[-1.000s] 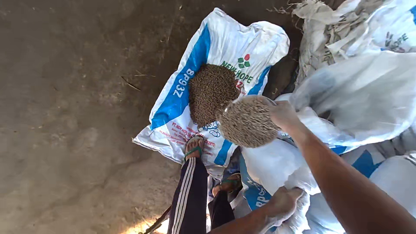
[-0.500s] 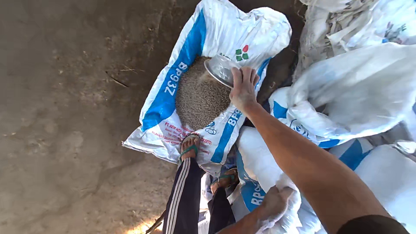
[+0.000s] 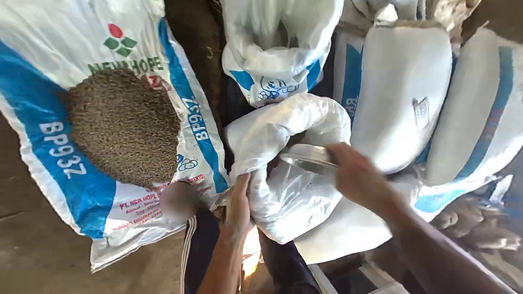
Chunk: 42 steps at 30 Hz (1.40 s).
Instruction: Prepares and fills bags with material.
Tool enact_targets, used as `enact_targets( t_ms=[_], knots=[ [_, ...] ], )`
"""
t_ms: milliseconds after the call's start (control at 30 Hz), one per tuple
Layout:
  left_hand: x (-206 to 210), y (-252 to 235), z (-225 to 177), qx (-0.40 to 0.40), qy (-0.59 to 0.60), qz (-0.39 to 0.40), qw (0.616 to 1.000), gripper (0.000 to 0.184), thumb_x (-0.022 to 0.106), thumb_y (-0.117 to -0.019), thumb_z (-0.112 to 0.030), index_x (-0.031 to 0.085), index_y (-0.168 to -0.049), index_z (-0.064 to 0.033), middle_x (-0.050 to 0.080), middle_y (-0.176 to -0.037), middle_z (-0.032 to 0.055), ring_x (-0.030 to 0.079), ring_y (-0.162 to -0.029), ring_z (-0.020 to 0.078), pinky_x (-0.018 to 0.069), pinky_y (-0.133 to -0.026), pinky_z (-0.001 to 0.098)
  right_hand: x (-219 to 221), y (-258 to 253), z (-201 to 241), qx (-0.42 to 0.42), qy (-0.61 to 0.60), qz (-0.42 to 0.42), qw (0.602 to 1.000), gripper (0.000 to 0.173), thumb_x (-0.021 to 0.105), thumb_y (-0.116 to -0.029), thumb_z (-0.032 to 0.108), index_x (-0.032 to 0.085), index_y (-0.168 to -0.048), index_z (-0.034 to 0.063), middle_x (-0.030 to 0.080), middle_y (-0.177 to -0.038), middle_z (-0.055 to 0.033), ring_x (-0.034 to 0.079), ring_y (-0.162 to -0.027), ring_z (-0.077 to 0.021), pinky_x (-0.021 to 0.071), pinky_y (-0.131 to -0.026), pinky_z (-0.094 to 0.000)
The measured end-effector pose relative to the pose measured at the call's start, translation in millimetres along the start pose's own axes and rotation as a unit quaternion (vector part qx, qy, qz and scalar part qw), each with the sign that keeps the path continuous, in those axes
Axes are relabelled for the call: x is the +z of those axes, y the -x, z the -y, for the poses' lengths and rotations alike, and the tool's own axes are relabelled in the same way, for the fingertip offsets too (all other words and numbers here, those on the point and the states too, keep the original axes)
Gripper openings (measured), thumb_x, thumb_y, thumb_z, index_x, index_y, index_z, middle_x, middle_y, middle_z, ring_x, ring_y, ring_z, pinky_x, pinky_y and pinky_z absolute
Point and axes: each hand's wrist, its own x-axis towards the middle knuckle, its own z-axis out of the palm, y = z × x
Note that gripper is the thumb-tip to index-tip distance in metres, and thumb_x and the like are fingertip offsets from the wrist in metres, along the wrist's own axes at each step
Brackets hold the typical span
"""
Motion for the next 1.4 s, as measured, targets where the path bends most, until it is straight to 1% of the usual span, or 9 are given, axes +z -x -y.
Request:
enact_targets(
  t_ms=[167,333,433,500,633,800,933,1033,1400],
  knots=[
    [14,10,16,0.151,-0.028,0.046,0.987,0.035,0.033,-0.1078,-0.017,0.067,-0.102,-0.0206,0.075,-0.092,-0.0104,0.071,-0.089,0.0002,0.0612,-0.080,0.0224,163,-132,-103,0.086,-0.038,0.000,0.996,0.040,0.062,-0.0983,0.013,0.061,-0.132,-0.0076,0.057,-0.138,-0.0319,0.051,-0.134,-0.0469,0.0411,-0.112,-0.0603],
    [9,12,17,0.309,-0.193,-0.009,0.931,0.041,0.037,-0.1083,-0.013,0.076,-0.101,-0.0263,0.075,-0.099,-0.0193,0.066,-0.098,-0.0097,0.0535,-0.089,0.0130,187,-194,-115,0.254,-0.117,0.024,0.960,0.049,0.057,-0.1038,0.034,0.062,-0.134,-0.0050,0.059,-0.138,-0.0295,0.053,-0.133,-0.0465,0.0392,-0.108,-0.0649],
    [2,12,23,0.438,-0.349,-0.076,0.825,0.029,0.044,-0.1023,0.001,0.071,-0.094,-0.0053,0.074,-0.094,-0.0149,0.065,-0.096,-0.0119,0.0516,-0.086,0.0100,215,-214,-125,0.254,-0.149,0.013,0.955,0.057,0.063,-0.0992,0.041,0.061,-0.136,-0.0033,0.057,-0.142,-0.0275,0.049,-0.137,-0.0430,0.0356,-0.113,-0.0624],
    [-13,14,23,0.441,-0.414,0.000,0.797,0.028,0.044,-0.1078,-0.011,0.072,-0.112,-0.0168,0.072,-0.106,-0.0208,0.062,-0.104,-0.0128,0.0505,-0.091,0.0115,232,-219,-130,0.257,-0.232,0.018,0.938,0.053,0.068,-0.0963,0.038,0.063,-0.132,-0.0008,0.062,-0.137,-0.0212,0.056,-0.131,-0.0340,0.0414,-0.112,-0.0537],
    [4,11,23,0.410,-0.370,0.024,0.833,0.034,0.042,-0.1094,-0.016,0.075,-0.111,-0.0230,0.074,-0.106,-0.0207,0.065,-0.103,-0.0104,0.0519,-0.091,0.0124,245,-229,-132,0.223,-0.360,0.025,0.906,0.042,0.070,-0.0963,0.028,0.066,-0.125,-0.0020,0.067,-0.126,-0.0204,0.063,-0.120,-0.0304,0.0477,-0.105,-0.0505],
    [9,0,26,0.415,-0.341,0.064,0.841,0.037,0.038,-0.1114,-0.021,0.074,-0.117,-0.0247,0.074,-0.112,-0.0191,0.066,-0.106,-0.0083,0.0527,-0.093,0.0143,243,-219,-130,0.018,-0.389,0.181,0.903,0.039,0.046,-0.1093,0.011,0.052,-0.143,-0.0074,0.053,-0.149,-0.0235,0.049,-0.141,-0.0297,0.0366,-0.118,-0.0417],
    [-8,-1,26,0.345,-0.282,0.097,0.890,0.036,0.038,-0.1115,-0.022,0.072,-0.122,-0.0264,0.073,-0.115,-0.0173,0.065,-0.108,-0.0073,0.0524,-0.095,0.0158,249,-181,-99,0.049,-0.548,0.082,0.831,0.032,0.049,-0.1068,0.009,0.059,-0.129,-0.0119,0.064,-0.128,-0.0242,0.060,-0.118,-0.0198,0.0463,-0.105,-0.0315],
    [17,3,25,0.292,-0.186,0.016,0.938,0.035,0.045,-0.1059,-0.016,0.079,-0.103,-0.0272,0.076,-0.099,-0.0194,0.066,-0.097,-0.0123,0.0513,-0.088,0.0098,218,-177,-106,0.030,-0.476,0.067,0.876,0.032,0.049,-0.1059,0.006,0.060,-0.129,-0.0130,0.063,-0.130,-0.0284,0.060,-0.124,-0.0297,0.0439,-0.109,-0.0403],
    [38,1,25,0.248,-0.090,0.043,0.964,0.042,0.038,-0.1084,-0.016,0.077,-0.103,-0.0280,0.077,-0.100,-0.0152,0.069,-0.097,-0.0073,0.0554,-0.088,0.0142,123,-145,-157,0.121,-0.294,0.103,0.942,0.042,0.031,-0.1119,0.007,0.043,-0.145,-0.0160,0.042,-0.153,-0.0343,0.038,-0.147,-0.0427,0.0260,-0.121,-0.0493]
  ],
)
